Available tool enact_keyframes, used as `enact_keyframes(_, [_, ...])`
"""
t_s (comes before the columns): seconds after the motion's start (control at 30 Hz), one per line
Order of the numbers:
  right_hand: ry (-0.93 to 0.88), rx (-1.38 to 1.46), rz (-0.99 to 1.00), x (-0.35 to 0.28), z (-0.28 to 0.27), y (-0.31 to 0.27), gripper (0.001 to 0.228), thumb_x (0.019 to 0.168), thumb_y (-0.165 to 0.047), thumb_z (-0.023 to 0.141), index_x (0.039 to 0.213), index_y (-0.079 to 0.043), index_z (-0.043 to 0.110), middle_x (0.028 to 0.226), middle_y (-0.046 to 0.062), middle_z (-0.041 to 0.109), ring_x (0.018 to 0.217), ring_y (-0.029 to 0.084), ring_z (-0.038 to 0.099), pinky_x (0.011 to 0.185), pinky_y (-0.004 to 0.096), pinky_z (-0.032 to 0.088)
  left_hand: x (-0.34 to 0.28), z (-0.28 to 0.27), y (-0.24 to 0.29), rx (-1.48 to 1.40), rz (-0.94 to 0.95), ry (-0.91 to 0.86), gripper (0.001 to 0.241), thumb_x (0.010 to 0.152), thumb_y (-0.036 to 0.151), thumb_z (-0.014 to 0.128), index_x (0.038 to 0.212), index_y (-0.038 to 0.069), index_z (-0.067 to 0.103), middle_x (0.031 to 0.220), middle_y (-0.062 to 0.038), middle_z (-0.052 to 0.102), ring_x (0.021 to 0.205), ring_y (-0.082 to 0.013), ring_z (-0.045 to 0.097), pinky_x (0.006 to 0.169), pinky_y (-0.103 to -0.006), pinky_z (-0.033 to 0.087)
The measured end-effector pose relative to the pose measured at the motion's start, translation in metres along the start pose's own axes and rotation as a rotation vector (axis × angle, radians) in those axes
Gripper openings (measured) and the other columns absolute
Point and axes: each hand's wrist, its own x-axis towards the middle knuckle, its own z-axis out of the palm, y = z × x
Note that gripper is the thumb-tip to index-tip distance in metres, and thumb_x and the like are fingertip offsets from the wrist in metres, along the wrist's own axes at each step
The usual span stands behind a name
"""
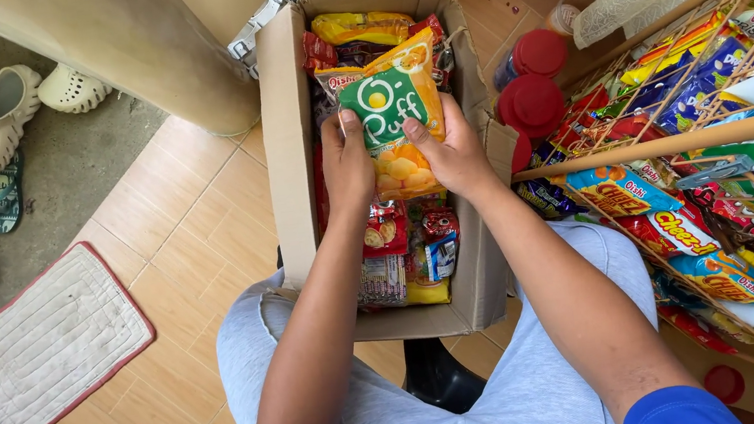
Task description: Restocking snack bags from a cardboard box onto a wire retail display rack using clips.
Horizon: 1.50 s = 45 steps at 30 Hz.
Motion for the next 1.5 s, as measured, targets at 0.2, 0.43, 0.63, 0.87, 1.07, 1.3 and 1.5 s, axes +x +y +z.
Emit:
enact_keyframes(0.2, [-0.09,0.015,0.042,0.004,-0.011,-0.004,0.059,0.099,-0.034,0.072,0.141,-0.002,0.045,0.126,0.008,0.066,0.116,0.014,0.064,0.099,0.031,0.055,0.018,-0.012,-0.015,-0.251,0.027,-0.072,0.041,0.114,0.037,0.044,0.105,0.002,0.061,0.082,-0.003,0.058,0.07,-0.0093,0.051,0.062,-0.0263,0.044])
enact_keyframes(0.43, [-0.19,-0.051,0.087,-0.002,-0.01,-0.012,0.065,0.096,-0.032,0.075,0.146,-0.004,0.042,0.128,0.007,0.064,0.117,0.013,0.063,0.101,0.032,0.054,0.017,-0.014,-0.017,-0.353,-0.023,0.021,0.028,0.109,0.03,0.049,0.096,0.007,0.057,0.075,0.002,0.054,0.064,-0.0053,0.046,0.054,-0.0251,0.041])
enact_keyframes(0.63, [-0.165,0.016,0.162,0.002,-0.008,-0.006,0.069,0.093,-0.034,0.074,0.147,-0.006,0.041,0.128,0.008,0.065,0.116,0.015,0.064,0.099,0.033,0.056,0.015,-0.019,-0.006,-0.316,-0.045,0.072,0.033,0.109,0.037,0.044,0.105,0.005,0.053,0.078,-0.004,0.052,0.063,-0.0125,0.045,0.054,-0.0308,0.041])
enact_keyframes(0.87, [0.056,0.077,0.16,0.008,-0.015,0.013,0.066,0.099,-0.046,0.065,0.146,-0.005,0.043,0.136,0.012,0.063,0.125,0.02,0.062,0.106,0.035,0.051,0.003,0.005,-0.028,-0.011,-0.054,-0.127,0.059,0.106,0.053,0.041,0.13,0.0,0.047,0.124,-0.021,0.065,0.116,-0.0302,0.064,0.099,-0.0414,0.05])
enact_keyframes(1.07, [0.125,-0.071,0.081,0.009,-0.013,0.022,0.081,0.1,-0.05,0.061,0.159,-0.007,0.024,0.153,0.017,0.044,0.138,0.025,0.049,0.115,0.038,0.04,-0.004,0.009,-0.018,0.074,-0.024,-0.064,0.047,0.107,0.042,0.04,0.13,0.002,0.048,0.119,-0.024,0.068,0.112,-0.035,0.068,0.095,-0.0433,0.05])
enact_keyframes(1.3, [0.013,-0.147,-0.077,0.005,-0.005,0.008,0.091,0.096,-0.029,0.071,0.164,-0.008,0.015,0.162,0.018,0.03,0.146,0.025,0.037,0.12,0.038,0.033,-0.004,0.001,-0.006,0.135,-0.037,-0.06,0.044,0.105,0.04,0.042,0.132,0.006,0.052,0.117,-0.022,0.07,0.11,-0.0354,0.069,0.093,-0.0441,0.051])
enact_keyframes(1.5, [0.011,-0.071,-0.043,0.001,0.0,0.006,0.093,0.091,-0.018,0.077,0.164,-0.009,0.019,0.156,0.016,0.044,0.136,0.022,0.051,0.115,0.035,0.043,-0.007,0.004,-0.002,0.097,-0.024,-0.153,0.052,0.102,0.045,0.054,0.129,0.001,0.048,0.117,-0.023,0.07,0.111,-0.0321,0.07,0.093,-0.0424,0.053])
